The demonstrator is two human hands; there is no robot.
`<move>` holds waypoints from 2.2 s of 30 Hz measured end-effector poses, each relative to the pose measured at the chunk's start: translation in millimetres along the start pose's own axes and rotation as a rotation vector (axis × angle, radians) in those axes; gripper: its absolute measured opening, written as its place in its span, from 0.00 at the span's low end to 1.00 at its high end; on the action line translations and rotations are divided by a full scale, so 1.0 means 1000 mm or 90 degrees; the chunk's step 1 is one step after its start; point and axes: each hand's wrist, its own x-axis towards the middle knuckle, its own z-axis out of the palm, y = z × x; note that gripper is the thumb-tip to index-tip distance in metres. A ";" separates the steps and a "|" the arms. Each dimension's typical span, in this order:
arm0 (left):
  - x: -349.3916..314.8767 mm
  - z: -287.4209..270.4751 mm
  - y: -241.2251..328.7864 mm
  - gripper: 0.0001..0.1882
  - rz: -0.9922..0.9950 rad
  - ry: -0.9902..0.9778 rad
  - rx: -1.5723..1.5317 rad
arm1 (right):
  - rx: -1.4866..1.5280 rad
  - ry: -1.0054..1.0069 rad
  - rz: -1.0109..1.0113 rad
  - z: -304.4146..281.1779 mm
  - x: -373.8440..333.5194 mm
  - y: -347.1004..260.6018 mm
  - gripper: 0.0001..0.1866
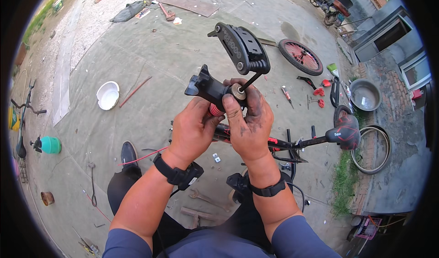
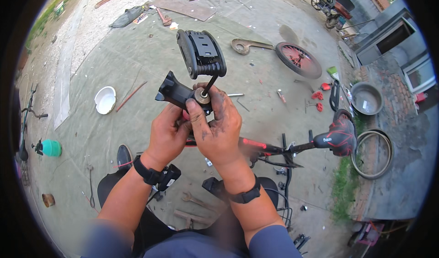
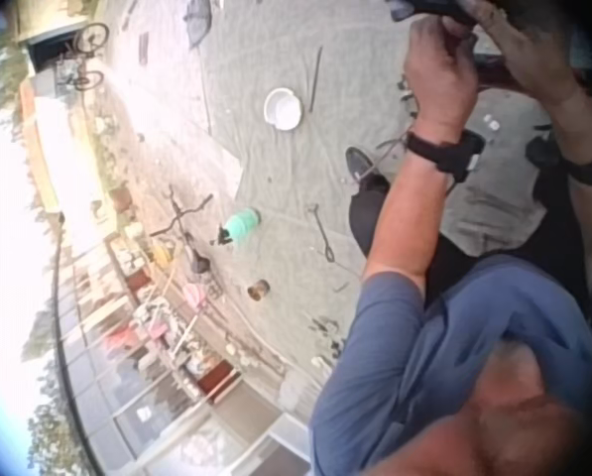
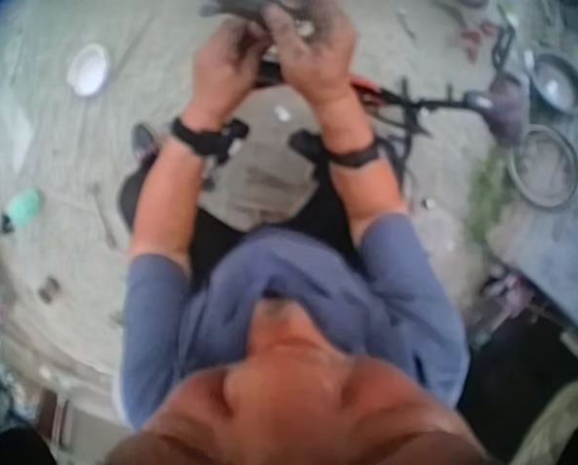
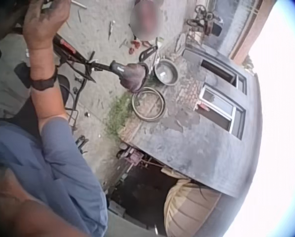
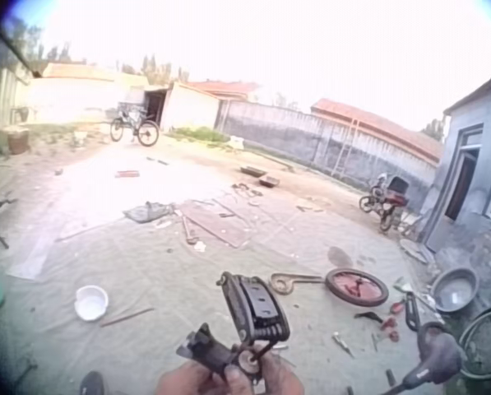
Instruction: The person inserts a red coil spring into a bicycle crank arm, then attaches a black pedal by screwing it into the crank arm. The person rotates the pedal to test the fit and continues to adjust the assembly.
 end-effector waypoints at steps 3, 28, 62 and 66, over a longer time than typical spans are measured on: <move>-0.001 0.004 -0.004 0.17 0.005 0.018 0.000 | -0.014 0.015 -0.006 0.003 0.001 -0.002 0.16; 0.000 0.003 -0.002 0.15 0.015 0.017 0.013 | 0.411 -0.073 0.188 -0.007 -0.001 0.003 0.19; -0.005 0.002 -0.018 0.14 -0.007 -0.035 -0.046 | 0.218 -0.011 0.124 0.013 -0.004 0.012 0.26; -0.003 -0.001 -0.014 0.14 0.000 -0.040 -0.032 | 0.259 0.044 0.152 0.018 -0.002 0.003 0.26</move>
